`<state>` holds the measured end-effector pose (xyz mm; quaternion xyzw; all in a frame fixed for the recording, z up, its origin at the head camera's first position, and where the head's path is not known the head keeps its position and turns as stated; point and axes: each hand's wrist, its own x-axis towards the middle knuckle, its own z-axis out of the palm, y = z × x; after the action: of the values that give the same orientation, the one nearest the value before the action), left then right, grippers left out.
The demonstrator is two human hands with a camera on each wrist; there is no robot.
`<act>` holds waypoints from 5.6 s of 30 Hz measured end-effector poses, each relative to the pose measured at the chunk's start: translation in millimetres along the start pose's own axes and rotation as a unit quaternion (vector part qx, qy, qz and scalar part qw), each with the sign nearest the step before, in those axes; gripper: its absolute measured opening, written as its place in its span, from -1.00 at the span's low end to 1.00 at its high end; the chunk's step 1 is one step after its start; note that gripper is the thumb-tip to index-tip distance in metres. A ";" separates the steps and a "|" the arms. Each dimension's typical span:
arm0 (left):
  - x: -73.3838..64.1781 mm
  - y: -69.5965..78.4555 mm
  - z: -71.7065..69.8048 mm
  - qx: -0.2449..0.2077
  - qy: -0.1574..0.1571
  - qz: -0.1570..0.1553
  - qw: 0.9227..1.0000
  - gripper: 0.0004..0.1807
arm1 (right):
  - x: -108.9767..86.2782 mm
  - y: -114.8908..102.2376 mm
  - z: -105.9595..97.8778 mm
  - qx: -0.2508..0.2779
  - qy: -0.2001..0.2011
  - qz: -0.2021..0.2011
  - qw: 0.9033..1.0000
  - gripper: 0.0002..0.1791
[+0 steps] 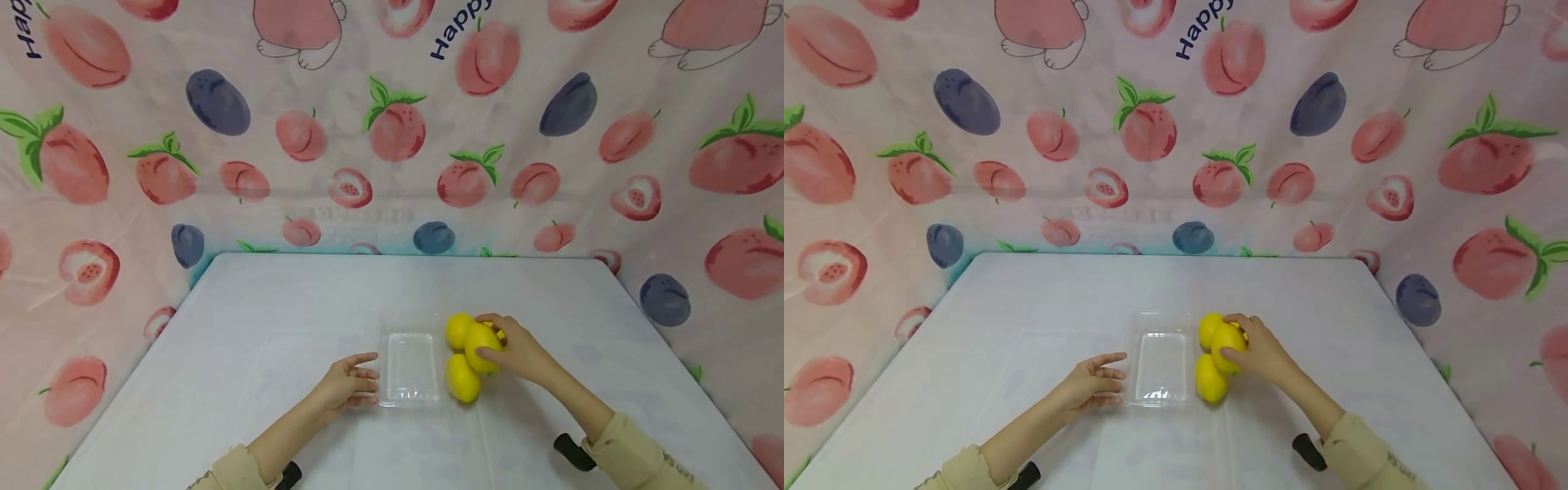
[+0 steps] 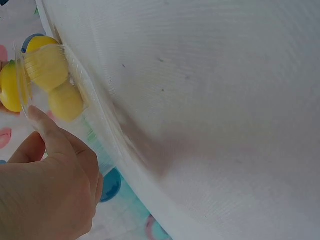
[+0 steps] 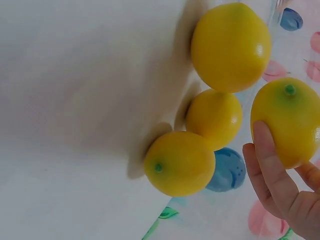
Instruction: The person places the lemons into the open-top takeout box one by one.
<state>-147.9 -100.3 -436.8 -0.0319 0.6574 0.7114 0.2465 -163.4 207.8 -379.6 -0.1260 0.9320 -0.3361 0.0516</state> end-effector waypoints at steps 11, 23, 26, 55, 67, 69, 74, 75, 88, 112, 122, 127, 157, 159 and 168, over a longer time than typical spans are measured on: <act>-0.2 -2.6 3.3 -0.008 0.010 -0.004 1.000 -0.33 | 23.7 -19.0 6.7 0.011 -0.008 -0.035 0.999 -0.46; -0.3 1.9 3.0 -0.005 0.006 -0.007 1.000 -0.32 | 46.8 -43.2 25.1 0.037 -0.022 -0.047 0.998 -0.45; -0.6 2.3 3.4 -0.006 0.007 -0.010 1.000 -0.32 | 52.0 -47.4 30.6 0.030 -0.025 -0.055 0.998 -0.45; 0.8 -3.1 5.1 -0.004 0.021 -0.028 0.999 -0.38 | 87.6 -64.0 79.2 0.066 -0.124 0.026 0.990 -0.46; 3.7 -1.8 5.3 0.010 0.022 -0.015 1.000 -0.41 | 92.5 -62.6 80.9 0.039 -0.129 0.036 0.990 -0.43; 4.1 -1.8 5.0 0.010 0.024 -0.015 1.000 -0.40 | 94.2 -62.1 81.8 0.036 -0.133 0.040 0.990 -0.42; 4.0 -1.6 5.7 0.005 0.026 -0.022 0.999 -0.39 | 97.7 -51.0 84.8 0.022 -0.139 0.008 0.990 -0.38; 3.6 -1.2 5.8 0.005 0.026 -0.022 0.999 -0.39 | 97.9 -50.3 84.7 0.018 -0.139 0.001 0.990 -0.39; 0.0 0.2 6.0 0.011 0.036 -0.025 0.999 -0.42 | 92.5 -64.4 77.9 0.002 -0.115 0.005 0.993 -0.46; -2.3 1.7 7.2 0.011 0.030 -0.030 0.999 -0.43 | 84.8 -52.6 60.8 0.066 -0.085 0.023 0.994 -0.58; -1.0 -1.2 6.2 0.008 0.032 -0.029 0.999 -0.44 | 81.1 -46.1 52.2 0.085 -0.077 0.031 0.993 -0.65; 1.1 -0.7 7.1 0.009 0.032 -0.026 0.999 -0.44 | 79.6 -40.2 46.1 0.097 -0.082 0.027 0.992 -0.64; -2.6 -0.8 5.4 0.004 0.024 -0.022 0.999 -0.44 | 32.8 -26.2 15.8 0.044 -0.072 -0.041 0.996 -0.71; -2.6 -0.5 6.0 0.003 0.024 -0.021 0.999 -0.44 | 28.4 -23.3 14.3 0.035 -0.070 -0.051 0.996 -0.72; -5.7 -4.7 4.4 -0.001 0.028 -0.023 0.999 -0.43 | 13.6 -11.7 14.4 0.035 -0.082 -0.054 0.995 -0.67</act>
<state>-139.9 -97.9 -438.4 -0.0672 0.6627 0.7050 0.2437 -171.6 186.6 -383.3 -0.2011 0.9043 -0.3589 0.1142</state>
